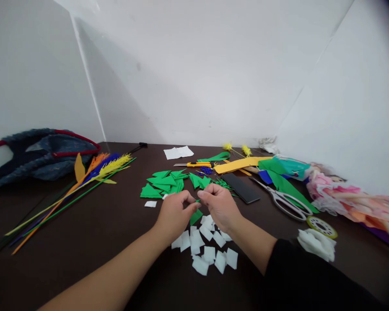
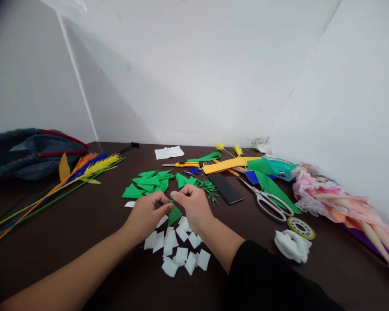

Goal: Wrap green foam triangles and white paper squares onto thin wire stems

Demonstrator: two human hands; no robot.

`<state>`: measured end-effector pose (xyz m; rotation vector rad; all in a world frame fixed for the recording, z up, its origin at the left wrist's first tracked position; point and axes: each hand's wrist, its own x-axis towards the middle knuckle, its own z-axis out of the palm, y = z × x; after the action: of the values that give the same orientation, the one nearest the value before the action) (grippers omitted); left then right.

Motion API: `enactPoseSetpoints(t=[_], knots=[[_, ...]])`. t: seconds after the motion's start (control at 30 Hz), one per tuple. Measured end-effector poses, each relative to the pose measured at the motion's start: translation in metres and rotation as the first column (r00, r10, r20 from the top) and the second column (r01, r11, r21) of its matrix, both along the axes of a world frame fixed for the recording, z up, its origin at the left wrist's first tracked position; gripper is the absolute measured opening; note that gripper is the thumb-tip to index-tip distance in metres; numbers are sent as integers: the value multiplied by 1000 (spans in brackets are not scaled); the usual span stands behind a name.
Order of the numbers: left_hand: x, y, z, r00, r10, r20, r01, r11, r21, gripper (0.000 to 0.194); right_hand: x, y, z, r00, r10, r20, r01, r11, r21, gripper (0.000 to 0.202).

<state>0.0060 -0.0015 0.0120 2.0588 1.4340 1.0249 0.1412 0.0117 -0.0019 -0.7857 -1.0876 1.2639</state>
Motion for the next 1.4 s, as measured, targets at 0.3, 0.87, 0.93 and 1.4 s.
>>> enactPoseSetpoints(t=[0.3, 0.87, 0.93, 1.4], knots=[[3, 1, -4, 954, -90, 285, 151, 969, -198, 16, 18, -1, 6, 967, 252, -48, -252, 968, 7, 22], [9, -5, 0, 910, -137, 391, 250, 934, -254, 17, 10, 3, 3, 987, 59, -150, -57, 998, 17, 25], [8, -4, 0, 897, -136, 421, 264, 928, -262, 17, 13, 3, 3, 978, 121, -170, -117, 993, 33, 18], [2, -8, 3, 789, -201, 581, 420, 866, -272, 20, -5, -12, 7, 948, 232, -217, -242, 970, -19, 27]])
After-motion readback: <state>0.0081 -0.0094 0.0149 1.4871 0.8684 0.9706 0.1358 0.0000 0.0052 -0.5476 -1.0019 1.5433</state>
